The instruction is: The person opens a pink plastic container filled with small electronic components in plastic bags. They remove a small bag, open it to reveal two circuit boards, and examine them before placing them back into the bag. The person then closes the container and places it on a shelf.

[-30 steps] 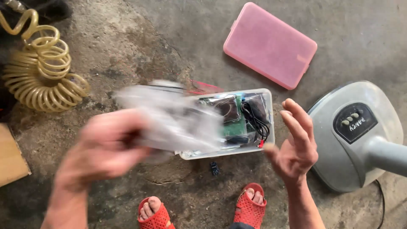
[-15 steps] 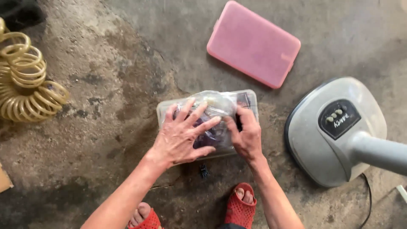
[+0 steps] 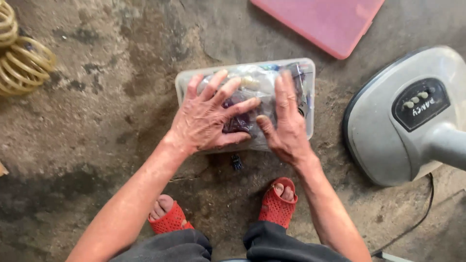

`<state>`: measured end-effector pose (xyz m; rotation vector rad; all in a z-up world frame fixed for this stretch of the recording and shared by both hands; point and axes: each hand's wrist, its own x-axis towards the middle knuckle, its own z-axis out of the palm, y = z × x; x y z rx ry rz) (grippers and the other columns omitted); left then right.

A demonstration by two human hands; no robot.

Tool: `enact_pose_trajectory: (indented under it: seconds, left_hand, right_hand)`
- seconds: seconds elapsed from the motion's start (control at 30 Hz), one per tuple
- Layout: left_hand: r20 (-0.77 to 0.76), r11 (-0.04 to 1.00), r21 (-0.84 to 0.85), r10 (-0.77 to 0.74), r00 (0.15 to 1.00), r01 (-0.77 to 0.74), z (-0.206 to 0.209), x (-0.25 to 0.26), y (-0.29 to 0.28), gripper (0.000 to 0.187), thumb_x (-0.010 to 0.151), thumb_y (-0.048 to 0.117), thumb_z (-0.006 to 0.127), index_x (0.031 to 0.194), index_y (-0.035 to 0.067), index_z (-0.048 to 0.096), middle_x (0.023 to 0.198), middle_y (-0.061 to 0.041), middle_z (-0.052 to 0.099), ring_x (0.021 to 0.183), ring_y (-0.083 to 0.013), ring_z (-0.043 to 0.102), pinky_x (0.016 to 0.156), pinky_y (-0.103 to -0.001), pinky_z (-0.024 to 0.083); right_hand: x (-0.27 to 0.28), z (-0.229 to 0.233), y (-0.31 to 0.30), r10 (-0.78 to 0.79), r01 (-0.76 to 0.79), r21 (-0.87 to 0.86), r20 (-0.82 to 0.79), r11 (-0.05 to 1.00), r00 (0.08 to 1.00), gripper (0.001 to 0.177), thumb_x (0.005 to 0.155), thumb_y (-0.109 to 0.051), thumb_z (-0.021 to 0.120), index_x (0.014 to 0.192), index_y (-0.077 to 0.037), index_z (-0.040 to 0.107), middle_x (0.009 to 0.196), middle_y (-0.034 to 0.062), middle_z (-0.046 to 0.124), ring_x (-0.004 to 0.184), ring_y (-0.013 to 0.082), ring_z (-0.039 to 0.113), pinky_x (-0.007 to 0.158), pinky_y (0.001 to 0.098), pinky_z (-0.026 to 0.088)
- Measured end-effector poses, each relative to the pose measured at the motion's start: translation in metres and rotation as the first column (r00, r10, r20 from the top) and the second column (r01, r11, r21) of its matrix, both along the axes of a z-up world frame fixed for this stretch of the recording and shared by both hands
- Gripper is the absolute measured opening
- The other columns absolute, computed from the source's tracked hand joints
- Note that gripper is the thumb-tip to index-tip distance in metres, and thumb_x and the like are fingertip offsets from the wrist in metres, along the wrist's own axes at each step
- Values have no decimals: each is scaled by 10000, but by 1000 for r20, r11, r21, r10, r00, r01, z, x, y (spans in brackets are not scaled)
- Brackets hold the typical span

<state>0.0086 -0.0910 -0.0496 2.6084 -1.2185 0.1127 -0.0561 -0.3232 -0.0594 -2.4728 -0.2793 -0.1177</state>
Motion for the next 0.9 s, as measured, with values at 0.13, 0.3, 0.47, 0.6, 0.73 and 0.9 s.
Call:
enact_pose_trajectory:
  seconds: [0.13,0.3,0.47,0.6,0.73,0.9]
  left_hand:
    - [74,998,58,-40,996,35,6,2,-1,875,890,958,373,1544,382,460,1538,-158,468,1369,-348,506,1005,-558,385]
    - [70,997,74,21,997,-27,12,3,-3,846,844,908,535,1495,368,544,1537,-122,495,1340,-308,519,1021,-557,358]
    - [-10,999,51,-3,1000,4,28,-11,12,977,816,988,545,1583,392,438,1612,-158,385,1446,-396,396,1111,-639,272]
    - [-159,914,-280,257,953,-293,55,-20,34,802,889,759,463,1420,168,573,1482,-210,468,1390,-409,453,1133,-611,303]
    - [-359,660,-460,474,804,-594,47,-36,57,359,946,145,779,1229,-38,654,1298,-209,490,1205,-357,542,1049,-454,509]
    - [-691,418,-368,475,545,-831,23,-63,51,459,897,138,752,1309,21,589,1227,-143,532,932,-183,599,788,-297,526]
  right_hand:
    - [15,12,3,-75,76,185,-13,980,997,413,1088,-86,572,1475,3,456,1449,263,561,1371,414,545,1186,526,458]
    - [20,14,14,-166,159,74,93,984,982,343,1063,-71,646,1358,71,542,1321,247,501,1251,396,516,1085,495,483]
    - [-22,51,12,-215,225,18,377,974,901,336,1060,-173,655,1258,98,651,1273,281,605,1188,435,578,1040,545,475]
    - [-77,50,24,-176,155,89,335,984,925,55,963,-5,682,988,42,696,968,187,698,849,341,652,785,442,537]
    - [-131,-23,55,-270,277,40,-129,960,954,474,847,-358,834,1146,-19,690,1031,148,676,887,282,697,790,365,558]
    - [-132,-46,65,-122,121,-82,2,989,993,364,899,-340,753,1085,-43,656,1024,151,614,842,352,575,690,456,486]
